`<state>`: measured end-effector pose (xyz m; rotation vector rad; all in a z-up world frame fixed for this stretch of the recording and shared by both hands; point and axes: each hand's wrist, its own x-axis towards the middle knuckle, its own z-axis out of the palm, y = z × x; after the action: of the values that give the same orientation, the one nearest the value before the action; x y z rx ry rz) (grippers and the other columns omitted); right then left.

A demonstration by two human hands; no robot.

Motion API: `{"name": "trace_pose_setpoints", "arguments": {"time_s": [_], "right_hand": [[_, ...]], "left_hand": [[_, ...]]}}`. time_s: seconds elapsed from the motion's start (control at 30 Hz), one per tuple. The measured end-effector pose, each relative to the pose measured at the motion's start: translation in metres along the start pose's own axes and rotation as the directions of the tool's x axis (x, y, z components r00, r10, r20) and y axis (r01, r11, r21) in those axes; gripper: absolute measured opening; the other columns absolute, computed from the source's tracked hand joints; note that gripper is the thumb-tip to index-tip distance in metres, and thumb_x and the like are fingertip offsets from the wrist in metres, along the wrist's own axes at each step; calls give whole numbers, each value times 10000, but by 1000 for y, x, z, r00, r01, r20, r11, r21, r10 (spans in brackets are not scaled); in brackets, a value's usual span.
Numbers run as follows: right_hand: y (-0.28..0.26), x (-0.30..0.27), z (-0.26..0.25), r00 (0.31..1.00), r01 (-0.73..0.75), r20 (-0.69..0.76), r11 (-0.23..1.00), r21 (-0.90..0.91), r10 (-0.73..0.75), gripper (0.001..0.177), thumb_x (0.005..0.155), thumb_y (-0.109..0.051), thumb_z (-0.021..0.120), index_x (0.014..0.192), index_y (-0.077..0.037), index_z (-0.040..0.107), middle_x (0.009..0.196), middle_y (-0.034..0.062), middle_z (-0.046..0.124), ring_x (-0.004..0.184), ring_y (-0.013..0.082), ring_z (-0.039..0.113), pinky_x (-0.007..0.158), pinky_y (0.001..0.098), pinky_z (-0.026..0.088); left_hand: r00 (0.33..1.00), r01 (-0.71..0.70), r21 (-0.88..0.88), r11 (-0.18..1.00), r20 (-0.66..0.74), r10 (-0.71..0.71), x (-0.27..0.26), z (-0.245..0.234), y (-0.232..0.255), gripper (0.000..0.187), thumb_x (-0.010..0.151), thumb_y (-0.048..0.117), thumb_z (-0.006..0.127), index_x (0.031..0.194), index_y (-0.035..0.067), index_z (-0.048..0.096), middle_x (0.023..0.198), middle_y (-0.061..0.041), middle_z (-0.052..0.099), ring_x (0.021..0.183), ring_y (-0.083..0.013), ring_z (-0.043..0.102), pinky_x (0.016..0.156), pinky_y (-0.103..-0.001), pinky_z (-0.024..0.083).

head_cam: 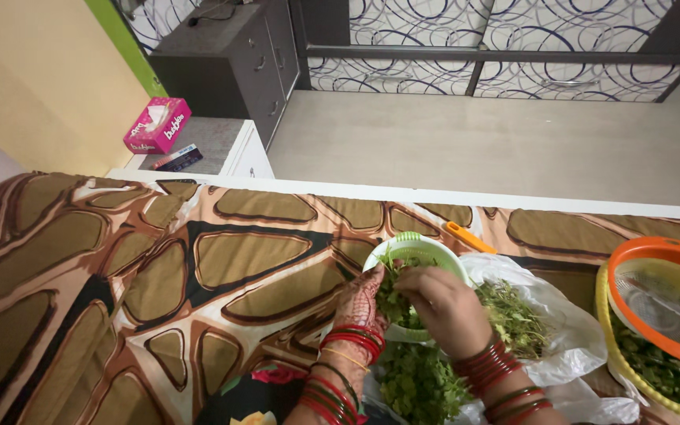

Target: The person sorts leafy greens by hand, plucks them into a plastic colander, and packs the greens into plastic bags.

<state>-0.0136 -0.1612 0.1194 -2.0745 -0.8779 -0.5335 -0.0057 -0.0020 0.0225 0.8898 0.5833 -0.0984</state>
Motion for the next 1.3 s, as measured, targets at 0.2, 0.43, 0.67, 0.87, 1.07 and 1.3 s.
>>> {"name": "trace_pose_setpoints", "arguments": {"time_s": [0.2,0.43,0.67,0.87,1.07,1.3], "right_hand": [[0,4,3,992,125,29,989,-79,-123,204,776,25,701,941,-88,739,964,67,768,918,245,714,834,371,582],[41,5,14,891,-374,175,895,-243,420,128,856,-129,730,976,-145,771,1066,36,756,875,238,732,831,355,597],[52,-3,45,887,-61,393,904,-423,244,347,685,-88,792,1017,-188,804,1095,66,716,1072,305,646,875,412,541],[65,-1,22,949,-262,161,961,-87,273,191,772,-102,788,957,-147,814,1003,41,749,917,237,727,824,361,594],[70,-6,5,820,-570,37,808,151,572,206,844,-137,761,1039,-71,775,918,50,791,817,133,757,732,293,608],[66,-20,-2,835,-524,-35,812,257,549,179,880,-44,726,1058,-35,728,903,63,770,809,129,730,732,282,597]], "left_hand": [[949,-171,-254,952,216,228,20,-4,-19,204,981,225,687,1019,35,752,919,-58,726,725,-150,689,666,-298,572],[914,-390,-91,916,84,397,41,-24,-16,265,1029,318,601,967,68,665,762,-97,666,587,-169,626,514,-300,505],[956,-260,83,962,-116,269,19,-11,-2,286,961,403,625,1044,130,627,875,-2,664,662,-113,633,547,-277,499],[950,-279,107,954,-112,290,23,-13,-5,289,964,393,638,1053,119,631,898,17,677,692,-96,639,571,-267,497],[943,-318,121,940,-68,327,31,-15,-14,241,988,358,617,1030,122,636,796,-18,648,616,-124,634,549,-280,489],[986,-89,-205,975,120,116,38,-11,-29,246,965,278,642,1023,39,652,752,-101,640,608,-233,693,580,-366,587]]}}
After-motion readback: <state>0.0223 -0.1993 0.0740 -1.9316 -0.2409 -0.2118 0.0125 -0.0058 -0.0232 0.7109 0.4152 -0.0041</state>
